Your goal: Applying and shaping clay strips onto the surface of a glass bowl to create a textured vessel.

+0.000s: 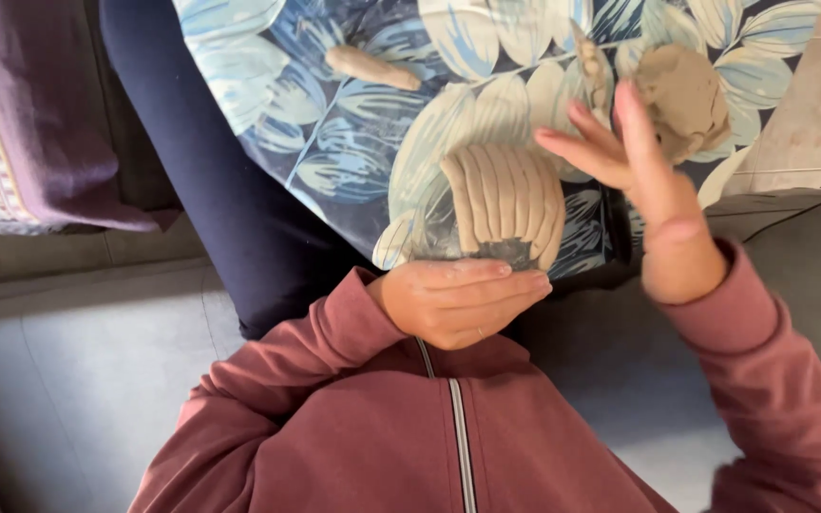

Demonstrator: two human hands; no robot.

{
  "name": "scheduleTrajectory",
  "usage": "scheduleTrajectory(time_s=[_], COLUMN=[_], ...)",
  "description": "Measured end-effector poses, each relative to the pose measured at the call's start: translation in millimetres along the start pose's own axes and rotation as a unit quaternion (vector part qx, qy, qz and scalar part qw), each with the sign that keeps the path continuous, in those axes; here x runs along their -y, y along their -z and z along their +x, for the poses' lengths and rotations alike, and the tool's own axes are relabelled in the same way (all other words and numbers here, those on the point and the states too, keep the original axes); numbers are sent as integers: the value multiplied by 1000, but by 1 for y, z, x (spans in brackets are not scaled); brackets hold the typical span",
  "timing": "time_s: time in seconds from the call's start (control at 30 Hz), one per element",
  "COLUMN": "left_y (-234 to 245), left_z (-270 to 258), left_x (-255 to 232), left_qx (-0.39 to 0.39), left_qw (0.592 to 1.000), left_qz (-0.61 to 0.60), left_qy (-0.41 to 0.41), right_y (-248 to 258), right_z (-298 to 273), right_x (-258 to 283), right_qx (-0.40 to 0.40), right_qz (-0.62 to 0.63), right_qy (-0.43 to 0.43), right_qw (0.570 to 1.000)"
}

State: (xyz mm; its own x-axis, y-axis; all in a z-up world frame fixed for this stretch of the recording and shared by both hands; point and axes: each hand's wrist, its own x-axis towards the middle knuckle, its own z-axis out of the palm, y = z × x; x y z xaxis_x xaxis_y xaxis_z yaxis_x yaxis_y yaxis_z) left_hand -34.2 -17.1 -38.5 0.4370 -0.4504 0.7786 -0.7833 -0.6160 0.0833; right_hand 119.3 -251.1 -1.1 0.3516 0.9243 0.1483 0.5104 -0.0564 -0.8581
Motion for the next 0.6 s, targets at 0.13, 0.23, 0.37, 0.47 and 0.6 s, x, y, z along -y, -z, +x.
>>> scheduleTrajectory(time_s=[0.13,0.23,0.37,0.47,0.6], left_y=[2,3,3,3,-1], left_z=[1,2,3,3,-3], left_x=[-2,-3,-4,-4,-5], left_qx=[0,8,7,2,15], left_qw=[1000,1000,999,1000,999], left_qz=[-16,-20,-19,-15,-25], left_qy=[10,21,27,26,18], right_y=[-27,-34,-40,-42,-50], right_z=[-5,-17,-27,-34,-43], right_x=[41,37,38,45,42], right_qx=[-85,-107,-120,-103,-91], right_qz=[-60,-48,-48,-23,-15], right_qy=[-174,-155,-124,-85,-34], right_qw=[979,981,984,991,995])
